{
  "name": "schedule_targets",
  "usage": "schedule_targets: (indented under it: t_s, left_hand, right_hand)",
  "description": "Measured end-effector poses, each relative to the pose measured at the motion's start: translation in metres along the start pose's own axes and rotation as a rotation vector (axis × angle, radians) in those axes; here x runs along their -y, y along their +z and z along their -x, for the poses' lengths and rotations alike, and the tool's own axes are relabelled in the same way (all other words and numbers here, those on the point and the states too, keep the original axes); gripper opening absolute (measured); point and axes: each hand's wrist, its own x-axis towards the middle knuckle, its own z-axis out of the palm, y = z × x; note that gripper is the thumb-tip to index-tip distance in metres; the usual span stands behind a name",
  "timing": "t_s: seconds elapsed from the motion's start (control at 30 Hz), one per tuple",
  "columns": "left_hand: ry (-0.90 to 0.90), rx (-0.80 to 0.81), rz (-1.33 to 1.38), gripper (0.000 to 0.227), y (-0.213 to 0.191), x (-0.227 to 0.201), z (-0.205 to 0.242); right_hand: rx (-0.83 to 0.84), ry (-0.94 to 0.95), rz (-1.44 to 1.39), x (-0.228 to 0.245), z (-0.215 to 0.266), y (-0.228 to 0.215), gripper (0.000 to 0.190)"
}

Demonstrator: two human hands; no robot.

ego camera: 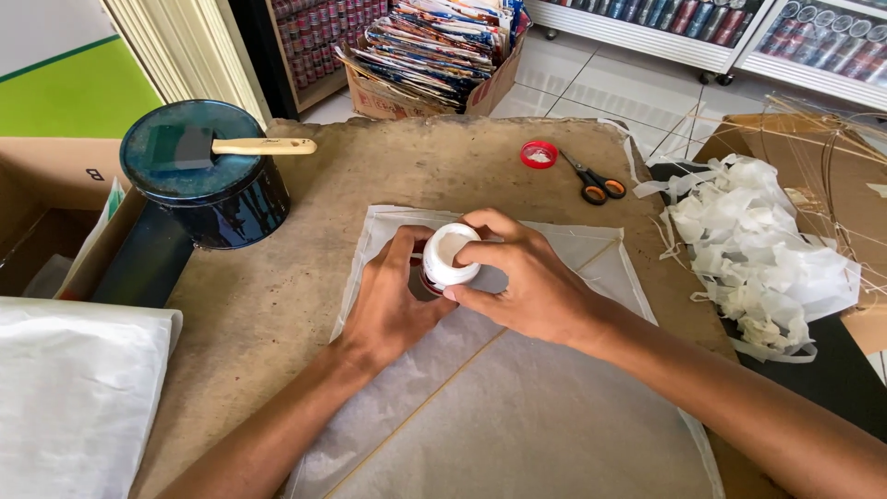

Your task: Assembling a kite by applying glue to the edges of the paper and folding them over the bamboo frame.

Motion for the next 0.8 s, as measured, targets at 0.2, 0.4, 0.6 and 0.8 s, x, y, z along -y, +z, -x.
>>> schedule_targets:
  t_s: [0.2,0.4,0.6,0.8]
  left_hand:
    - [0.014,-0.003,-0.005,0.063,0.0008,0.0014,-0.0010]
    - [0.005,-0.001,0.004,0.064,0.0000,0.0025,-0.0009]
    - [-0.030,0.008,-0.006,0.064,-0.0006,0.0019,0.0002]
    - [-0.122,0.008,0.012,0.065,-0.0010,-0.0018,-0.0010]
  right_hand:
    - [0.019,0.004,0.008,0.0007,-0.0006,-0.0012,0.013]
    - [0.019,0.026,0.008,-0.0002,-0.0003,-0.0022,0.017]
    - [0.015,0.033,-0.012,-0.0004,-0.0030,-0.0036,0.024]
    - [-0.001,0.111,-0.078,0.0095,-0.0021,-0.0043,0.039]
